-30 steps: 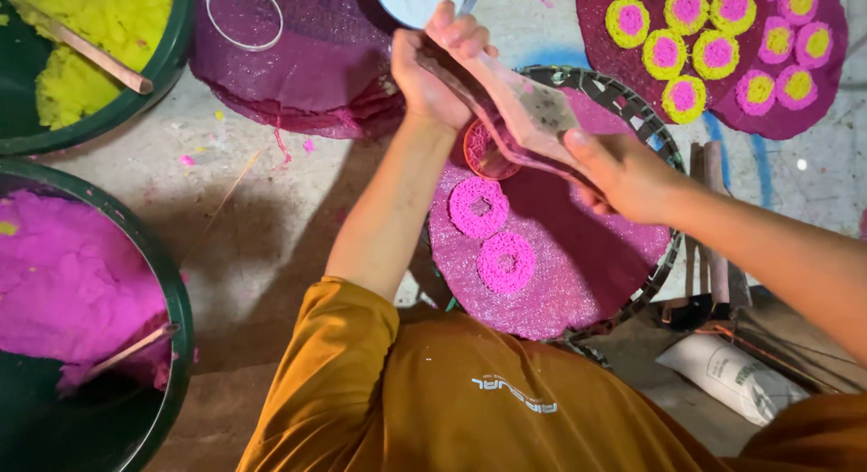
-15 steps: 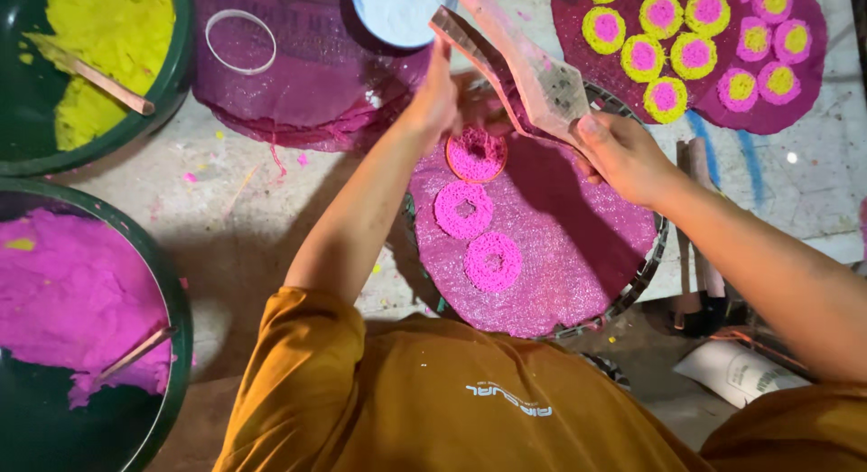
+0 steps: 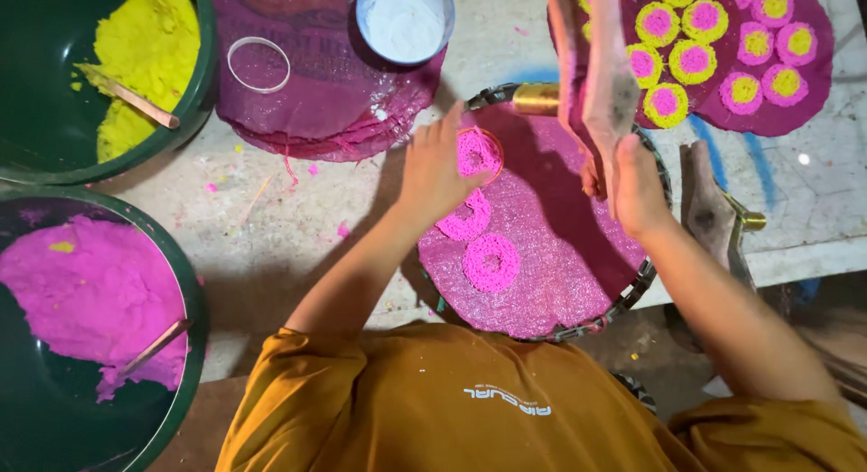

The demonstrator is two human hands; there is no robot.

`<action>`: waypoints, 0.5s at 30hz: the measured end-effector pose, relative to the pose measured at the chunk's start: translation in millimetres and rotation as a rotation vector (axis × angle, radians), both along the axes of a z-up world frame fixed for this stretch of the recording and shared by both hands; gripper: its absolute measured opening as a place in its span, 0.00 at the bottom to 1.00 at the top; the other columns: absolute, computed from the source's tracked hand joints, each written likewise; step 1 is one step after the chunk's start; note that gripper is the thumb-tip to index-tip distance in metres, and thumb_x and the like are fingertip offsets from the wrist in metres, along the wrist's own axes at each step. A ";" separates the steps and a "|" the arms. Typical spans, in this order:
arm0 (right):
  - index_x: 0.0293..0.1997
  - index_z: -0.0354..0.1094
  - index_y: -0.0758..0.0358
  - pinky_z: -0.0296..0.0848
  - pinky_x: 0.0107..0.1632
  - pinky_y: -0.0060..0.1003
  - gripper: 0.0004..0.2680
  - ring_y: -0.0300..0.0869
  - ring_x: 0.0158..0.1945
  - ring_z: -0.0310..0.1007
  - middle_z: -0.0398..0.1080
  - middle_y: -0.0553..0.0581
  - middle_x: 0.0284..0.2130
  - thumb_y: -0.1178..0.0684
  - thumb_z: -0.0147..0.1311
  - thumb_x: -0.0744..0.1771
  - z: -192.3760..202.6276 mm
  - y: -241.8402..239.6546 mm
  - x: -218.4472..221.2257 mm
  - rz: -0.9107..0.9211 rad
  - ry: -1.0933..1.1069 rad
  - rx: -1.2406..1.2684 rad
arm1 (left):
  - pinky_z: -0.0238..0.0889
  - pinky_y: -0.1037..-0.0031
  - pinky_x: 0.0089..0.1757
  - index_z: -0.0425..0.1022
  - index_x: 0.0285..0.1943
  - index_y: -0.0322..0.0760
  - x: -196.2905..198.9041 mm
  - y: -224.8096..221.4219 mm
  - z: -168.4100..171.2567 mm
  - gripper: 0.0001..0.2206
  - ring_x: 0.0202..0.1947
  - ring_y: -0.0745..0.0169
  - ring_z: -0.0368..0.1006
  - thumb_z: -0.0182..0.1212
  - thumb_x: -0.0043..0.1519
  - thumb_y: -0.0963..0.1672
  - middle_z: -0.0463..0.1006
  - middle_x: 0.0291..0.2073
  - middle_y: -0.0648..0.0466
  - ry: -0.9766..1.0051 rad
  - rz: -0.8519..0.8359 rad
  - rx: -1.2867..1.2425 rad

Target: The person uses a wooden press tool to stamp patterns into pink and yellow dough, arranging the shaped circular pieces onto a larger purple circular base by hand and using a wooden stick to move the material.

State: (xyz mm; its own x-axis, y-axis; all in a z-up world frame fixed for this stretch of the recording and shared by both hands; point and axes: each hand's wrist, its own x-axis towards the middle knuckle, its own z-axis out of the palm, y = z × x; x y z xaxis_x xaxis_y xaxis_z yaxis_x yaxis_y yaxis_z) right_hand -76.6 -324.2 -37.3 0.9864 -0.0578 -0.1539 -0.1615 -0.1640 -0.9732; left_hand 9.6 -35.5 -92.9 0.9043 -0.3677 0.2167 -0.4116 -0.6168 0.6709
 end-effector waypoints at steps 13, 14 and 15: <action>0.50 0.58 0.64 0.61 0.46 0.41 0.30 0.43 0.39 0.60 0.58 0.53 0.33 0.18 0.33 0.70 -21.6 -15.6 -116.7 -0.214 -0.164 0.499 | 0.56 0.53 0.56 0.54 0.74 0.34 34.1 -63.3 11.5 0.54 0.60 0.44 0.62 0.77 0.39 0.57 0.69 0.60 0.46 -0.045 -0.165 0.153; 0.52 0.58 0.64 0.60 0.46 0.41 0.31 0.44 0.39 0.60 0.58 0.53 0.34 0.18 0.33 0.70 -21.7 -15.4 -124.6 -0.245 -0.170 0.504 | 0.56 0.53 0.56 0.57 0.72 0.34 50.6 -69.7 -1.7 0.49 0.60 0.43 0.63 0.75 0.44 0.58 0.70 0.60 0.45 -0.041 -0.137 0.173; 0.54 0.57 0.64 0.60 0.46 0.42 0.32 0.44 0.39 0.60 0.58 0.53 0.34 0.17 0.33 0.69 -21.2 -15.2 -132.5 -0.274 -0.177 0.509 | 0.57 0.52 0.56 0.60 0.70 0.33 69.2 -71.9 -17.1 0.46 0.59 0.41 0.64 0.74 0.48 0.59 0.71 0.59 0.44 -0.037 -0.106 0.193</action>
State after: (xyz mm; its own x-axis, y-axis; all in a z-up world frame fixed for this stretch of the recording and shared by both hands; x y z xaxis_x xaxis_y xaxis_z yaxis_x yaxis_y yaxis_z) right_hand -209.1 -339.4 -58.4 0.9590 -0.2758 -0.0643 0.0393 0.3543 -0.9343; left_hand 78.8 -107.4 -110.1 0.8511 -0.4981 0.1660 -0.5034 -0.6841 0.5279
